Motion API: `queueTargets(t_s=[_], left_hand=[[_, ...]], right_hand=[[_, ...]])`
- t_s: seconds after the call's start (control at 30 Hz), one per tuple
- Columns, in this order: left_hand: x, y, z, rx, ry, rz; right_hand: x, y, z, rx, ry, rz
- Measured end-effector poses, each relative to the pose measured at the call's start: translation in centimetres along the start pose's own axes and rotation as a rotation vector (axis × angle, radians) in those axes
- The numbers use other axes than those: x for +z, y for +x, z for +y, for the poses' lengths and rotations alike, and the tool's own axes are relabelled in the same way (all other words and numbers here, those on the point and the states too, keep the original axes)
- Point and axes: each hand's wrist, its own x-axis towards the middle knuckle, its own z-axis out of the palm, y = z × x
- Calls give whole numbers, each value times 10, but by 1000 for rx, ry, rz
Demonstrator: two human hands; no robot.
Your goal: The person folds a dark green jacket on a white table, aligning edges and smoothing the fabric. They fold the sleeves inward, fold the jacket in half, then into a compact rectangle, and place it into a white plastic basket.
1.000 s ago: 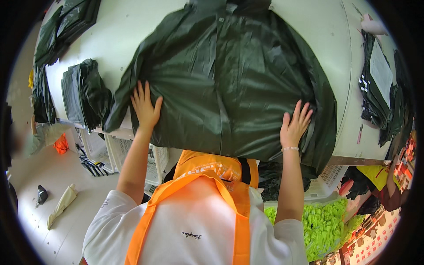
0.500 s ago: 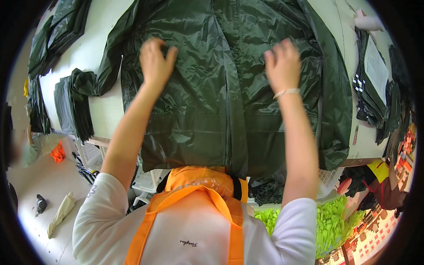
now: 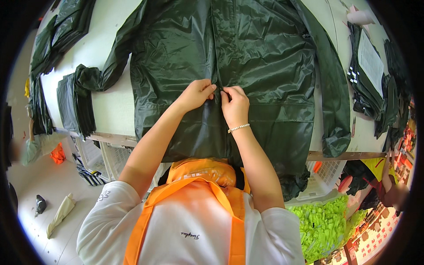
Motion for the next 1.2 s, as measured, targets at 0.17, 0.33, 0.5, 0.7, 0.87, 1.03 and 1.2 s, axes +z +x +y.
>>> queueTargets(t_s=[0.17,0.33,0.5,0.7,0.87,1.03,1.2], left_hand=[[15,-1,-17,88,-350,76],[25,-3,-20,173,-403,188],[37,-45,1,461,188,788],[57,-165,-44,-157,-106,467],[91,-217,-89,-605,-366,351],[117,-206,-85,-395,-826,536],[118,-198,-61,-250,-1464,420]], right_hand=[[2,-2,-5,171,218,-101],[12,10,8,237,246,-131],[36,40,5,-13,-83,18],[30,72,8,-83,-20,-77],[-34,-32,8,33,-162,-537],[-66,-118,3,93,-109,-553],[-70,-148,-6,-148,-33,-395]])
